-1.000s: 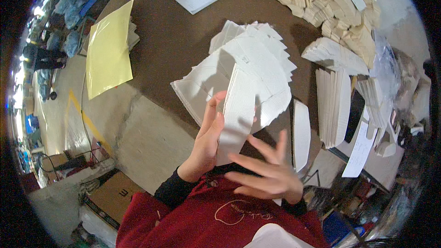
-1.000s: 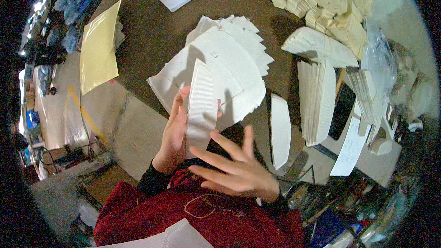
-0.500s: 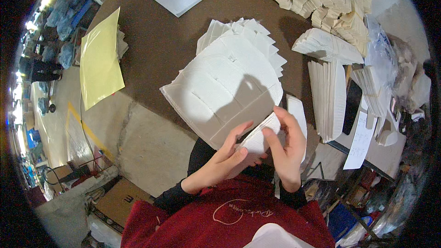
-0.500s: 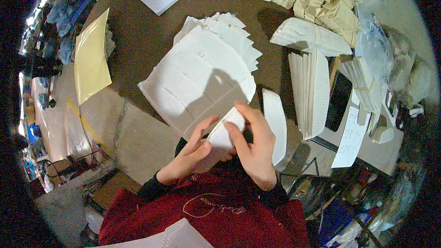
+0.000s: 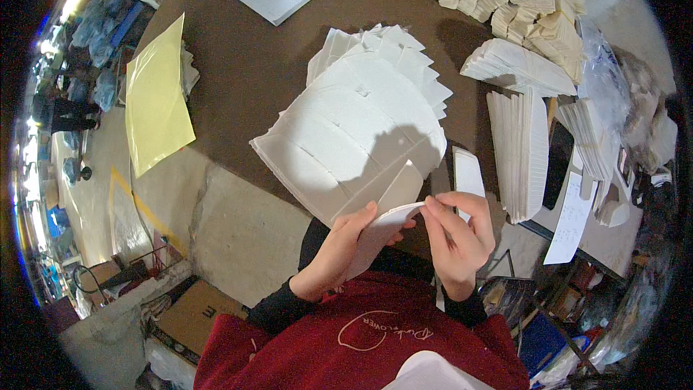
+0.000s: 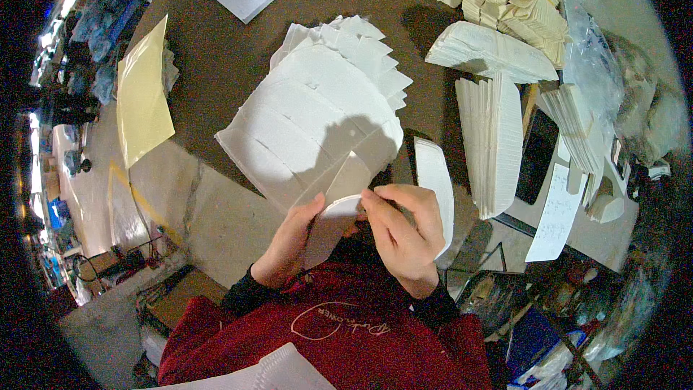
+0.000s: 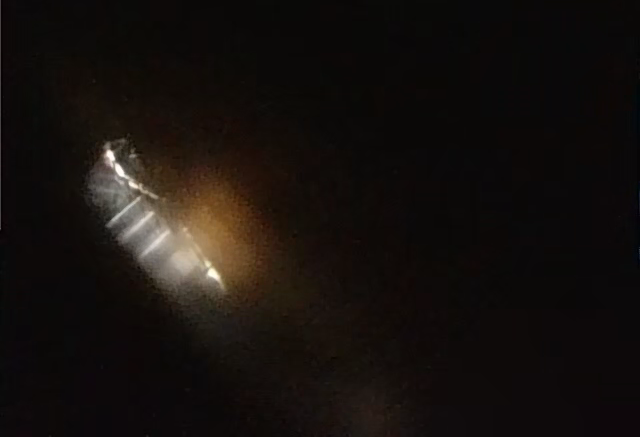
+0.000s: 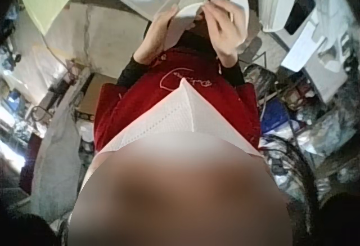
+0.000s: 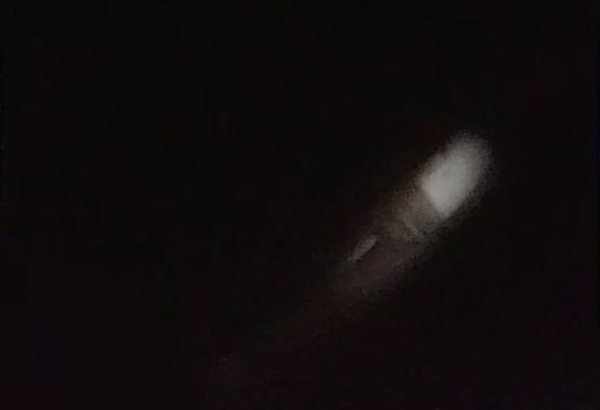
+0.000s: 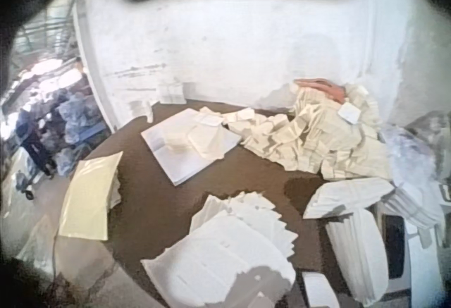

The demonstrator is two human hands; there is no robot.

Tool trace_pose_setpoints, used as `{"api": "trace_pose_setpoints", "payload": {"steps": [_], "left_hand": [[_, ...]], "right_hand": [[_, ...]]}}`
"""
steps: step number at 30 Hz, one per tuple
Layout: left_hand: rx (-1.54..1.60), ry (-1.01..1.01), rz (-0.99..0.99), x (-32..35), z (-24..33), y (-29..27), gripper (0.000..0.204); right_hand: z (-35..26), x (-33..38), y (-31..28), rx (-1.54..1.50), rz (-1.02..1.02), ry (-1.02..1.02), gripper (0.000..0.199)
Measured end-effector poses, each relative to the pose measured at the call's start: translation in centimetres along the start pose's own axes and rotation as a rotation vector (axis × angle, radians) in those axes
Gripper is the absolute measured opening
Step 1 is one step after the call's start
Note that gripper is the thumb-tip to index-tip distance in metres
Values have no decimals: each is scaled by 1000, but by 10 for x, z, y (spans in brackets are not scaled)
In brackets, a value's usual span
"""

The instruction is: The person repeatedly picks up white paper pieces from a stack, folds them in half, and places them into a separate pile on the table. The process is continuous and repetitive throughout the clip.

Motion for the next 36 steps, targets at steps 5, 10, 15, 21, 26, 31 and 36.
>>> {"api": "trace_pose_setpoints", "payload": {"steps": [5, 10, 15, 21, 26, 31, 36], "left_hand": [[-114, -68, 12, -4, -3, -5, 61], [-65, -8, -21, -7, -1, -2, 60], [-119, -51, -108, -9, -5, 1, 59], [-196, -124, -197, 2, -10, 13, 62], [-49, -156, -309, 1, -11, 27, 67], [13, -154, -435, 1, -7, 31, 68], [-89, -205, -418, 1, -9, 23, 78]], "right_hand": [[1, 3, 4, -411, -104, 116, 16], [-11, 8, -26, -672, -144, -101, 29], [-3, 17, -48, -747, 114, -10, 18], [19, 16, -28, -684, 129, 437, 24], [35, 23, -12, -592, 92, 685, 24], [39, 14, -7, -559, 44, 607, 21], [34, 0, -7, -319, -80, 374, 28]]}}
Point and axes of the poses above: each hand's wrist, its own x-axis away from the middle knuckle, its own y-axis out of the palm, z = x × y, the point moved 6 cm from there along -x, towards the middle knuckle, and after that the axes turned 4 degrees about -z, right-handed, at the moved point
